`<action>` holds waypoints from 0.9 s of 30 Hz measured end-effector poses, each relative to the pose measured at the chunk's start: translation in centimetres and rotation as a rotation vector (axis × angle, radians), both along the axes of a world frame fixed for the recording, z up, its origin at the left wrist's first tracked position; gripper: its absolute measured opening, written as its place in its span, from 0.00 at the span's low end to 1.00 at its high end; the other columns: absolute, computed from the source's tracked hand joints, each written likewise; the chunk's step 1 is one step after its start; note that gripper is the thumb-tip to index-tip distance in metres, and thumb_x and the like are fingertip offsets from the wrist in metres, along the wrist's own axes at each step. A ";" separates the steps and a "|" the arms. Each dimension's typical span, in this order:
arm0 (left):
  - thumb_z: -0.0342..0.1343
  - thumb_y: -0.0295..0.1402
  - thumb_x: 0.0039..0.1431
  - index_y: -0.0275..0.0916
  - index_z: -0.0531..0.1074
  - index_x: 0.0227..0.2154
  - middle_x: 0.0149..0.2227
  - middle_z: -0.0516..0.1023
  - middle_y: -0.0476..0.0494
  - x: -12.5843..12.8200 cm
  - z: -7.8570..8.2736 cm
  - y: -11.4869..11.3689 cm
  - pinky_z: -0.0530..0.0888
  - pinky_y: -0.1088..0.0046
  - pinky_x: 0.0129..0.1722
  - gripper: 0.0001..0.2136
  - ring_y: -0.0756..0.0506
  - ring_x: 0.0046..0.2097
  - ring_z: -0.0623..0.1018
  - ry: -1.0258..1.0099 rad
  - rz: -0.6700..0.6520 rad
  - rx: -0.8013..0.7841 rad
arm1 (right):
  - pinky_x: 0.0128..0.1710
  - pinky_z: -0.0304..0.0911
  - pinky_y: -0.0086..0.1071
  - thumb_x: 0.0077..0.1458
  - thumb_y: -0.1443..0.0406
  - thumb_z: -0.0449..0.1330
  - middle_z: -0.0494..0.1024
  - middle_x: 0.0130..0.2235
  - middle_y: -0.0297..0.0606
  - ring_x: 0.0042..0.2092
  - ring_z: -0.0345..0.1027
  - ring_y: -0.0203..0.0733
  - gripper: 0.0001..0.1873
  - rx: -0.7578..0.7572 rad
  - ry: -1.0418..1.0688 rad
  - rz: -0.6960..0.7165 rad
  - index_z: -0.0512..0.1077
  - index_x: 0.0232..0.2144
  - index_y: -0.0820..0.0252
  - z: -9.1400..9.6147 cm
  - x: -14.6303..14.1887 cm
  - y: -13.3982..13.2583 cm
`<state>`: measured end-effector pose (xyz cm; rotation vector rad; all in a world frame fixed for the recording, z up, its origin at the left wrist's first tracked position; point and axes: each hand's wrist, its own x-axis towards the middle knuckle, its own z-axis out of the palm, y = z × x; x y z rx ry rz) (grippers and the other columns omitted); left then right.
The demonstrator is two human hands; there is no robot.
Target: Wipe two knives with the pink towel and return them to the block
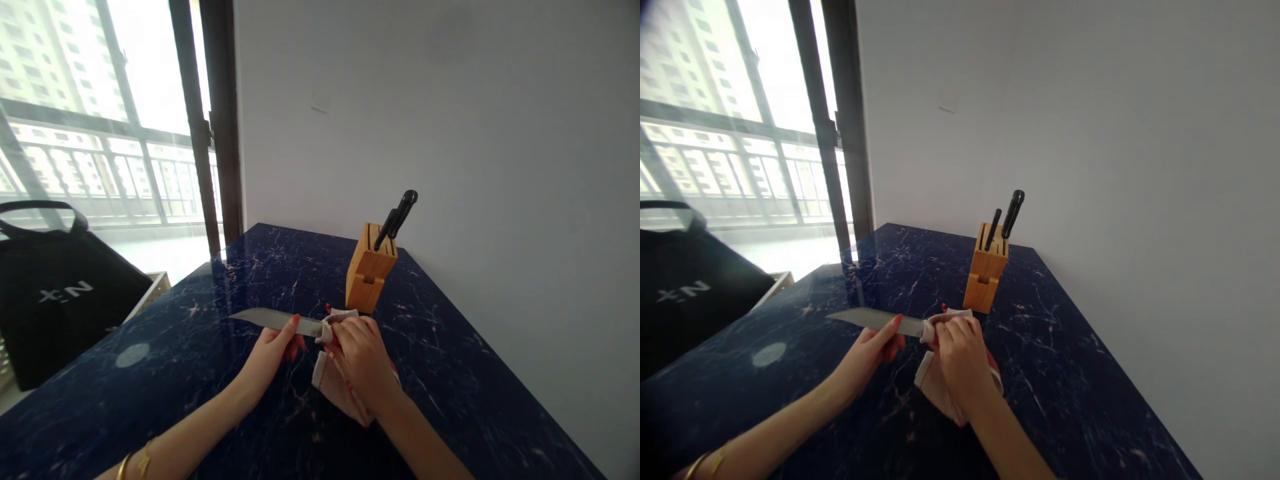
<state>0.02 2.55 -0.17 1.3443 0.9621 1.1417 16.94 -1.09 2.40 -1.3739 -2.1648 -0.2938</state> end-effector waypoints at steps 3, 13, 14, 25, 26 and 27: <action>0.47 0.46 0.55 0.36 0.70 0.15 0.15 0.65 0.50 -0.2 0.5 -0.5 0.60 0.78 0.23 0.22 0.52 0.20 0.64 0.072 -0.001 0.096 | 0.45 0.50 0.37 0.55 0.65 0.55 0.73 0.35 0.37 0.41 0.64 0.41 0.04 -0.062 0.065 0.059 0.68 0.33 0.60 0.5 0.3 -0.1; 0.49 0.43 0.56 0.36 0.71 0.15 0.21 0.75 0.46 -1.9 2.0 -0.1 0.64 0.77 0.28 0.20 0.49 0.26 0.71 0.161 0.030 0.241 | 0.41 0.55 0.33 0.53 0.60 0.56 0.75 0.34 0.34 0.38 0.66 0.39 0.07 -0.272 0.236 0.219 0.71 0.32 0.57 1.4 2.6 0.0; 0.48 0.43 0.56 0.36 0.71 0.13 0.21 0.75 0.46 -2.1 1.9 0.1 0.64 0.77 0.29 0.21 0.49 0.26 0.71 0.159 0.053 0.236 | 0.41 0.55 0.33 0.53 0.60 0.56 0.75 0.36 0.34 0.39 0.66 0.39 0.08 -0.269 0.243 0.219 0.71 0.34 0.57 1.4 2.8 0.0; 0.48 0.43 0.56 0.35 0.72 0.17 0.17 0.70 0.48 -0.9 1.2 -0.5 0.63 0.77 0.26 0.20 0.51 0.23 0.67 0.065 0.041 0.176 | 0.45 0.53 0.37 0.56 0.61 0.53 0.74 0.32 0.36 0.38 0.65 0.39 0.09 -0.046 0.149 0.170 0.69 0.30 0.60 0.8 1.0 -0.6; 0.48 0.44 0.56 0.35 0.73 0.16 0.17 0.70 0.48 -1.1 1.2 -0.3 0.62 0.76 0.26 0.21 0.51 0.22 0.67 0.063 0.055 0.162 | 0.45 0.53 0.37 0.57 0.61 0.52 0.74 0.31 0.36 0.37 0.66 0.39 0.10 -0.035 0.151 0.167 0.69 0.30 0.59 0.9 1.1 -0.6; 0.48 0.44 0.56 0.35 0.73 0.16 0.16 0.69 0.48 -1.2 1.1 0.0 0.62 0.76 0.25 0.21 0.51 0.22 0.67 0.060 0.073 0.146 | 0.45 0.53 0.36 0.57 0.62 0.51 0.73 0.31 0.35 0.37 0.66 0.38 0.10 -0.031 0.157 0.163 0.69 0.29 0.59 0.9 1.3 -0.5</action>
